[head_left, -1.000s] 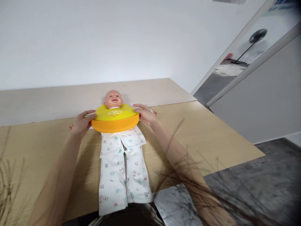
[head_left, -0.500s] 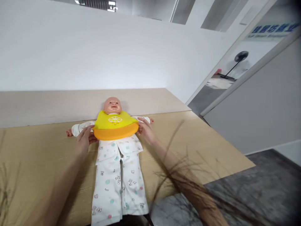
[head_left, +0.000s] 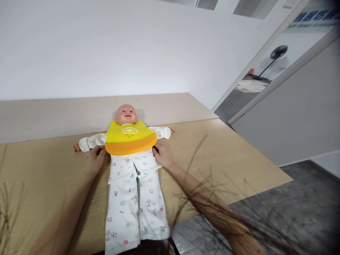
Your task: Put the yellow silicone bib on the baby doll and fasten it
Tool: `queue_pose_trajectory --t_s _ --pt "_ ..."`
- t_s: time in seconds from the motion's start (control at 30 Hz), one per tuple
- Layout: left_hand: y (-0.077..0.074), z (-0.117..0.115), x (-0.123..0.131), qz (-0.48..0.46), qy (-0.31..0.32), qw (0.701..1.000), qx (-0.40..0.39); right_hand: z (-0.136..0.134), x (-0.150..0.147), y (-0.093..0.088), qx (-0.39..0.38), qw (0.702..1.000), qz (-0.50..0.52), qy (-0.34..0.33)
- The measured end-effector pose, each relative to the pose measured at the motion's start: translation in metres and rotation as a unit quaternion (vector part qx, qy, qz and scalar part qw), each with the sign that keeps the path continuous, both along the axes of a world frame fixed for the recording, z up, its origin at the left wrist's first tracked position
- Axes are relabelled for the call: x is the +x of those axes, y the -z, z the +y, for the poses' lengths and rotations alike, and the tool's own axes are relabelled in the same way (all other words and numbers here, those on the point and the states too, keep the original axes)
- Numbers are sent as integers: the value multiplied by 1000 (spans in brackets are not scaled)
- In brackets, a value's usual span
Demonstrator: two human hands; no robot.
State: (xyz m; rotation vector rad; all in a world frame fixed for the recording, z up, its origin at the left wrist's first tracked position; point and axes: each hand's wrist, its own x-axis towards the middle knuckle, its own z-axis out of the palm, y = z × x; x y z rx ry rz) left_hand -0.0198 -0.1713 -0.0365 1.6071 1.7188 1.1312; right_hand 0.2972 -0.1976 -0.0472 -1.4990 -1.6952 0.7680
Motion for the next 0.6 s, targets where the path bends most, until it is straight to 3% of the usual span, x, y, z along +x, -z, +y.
queue_pose_trajectory --t_s 0.17,0.37,0.6 --pt "-4 -1 -1 -1 1 1000 -10 -7 -15 -1 -26 999 18 3" --pt "-7 -2 1 11 -18 1000 -4 -7 -10 -4 -17 1000 5 -25" --pt "-6 -17 6 73 57 995 -21 -19 1 -29 -59 977 -174 -106"
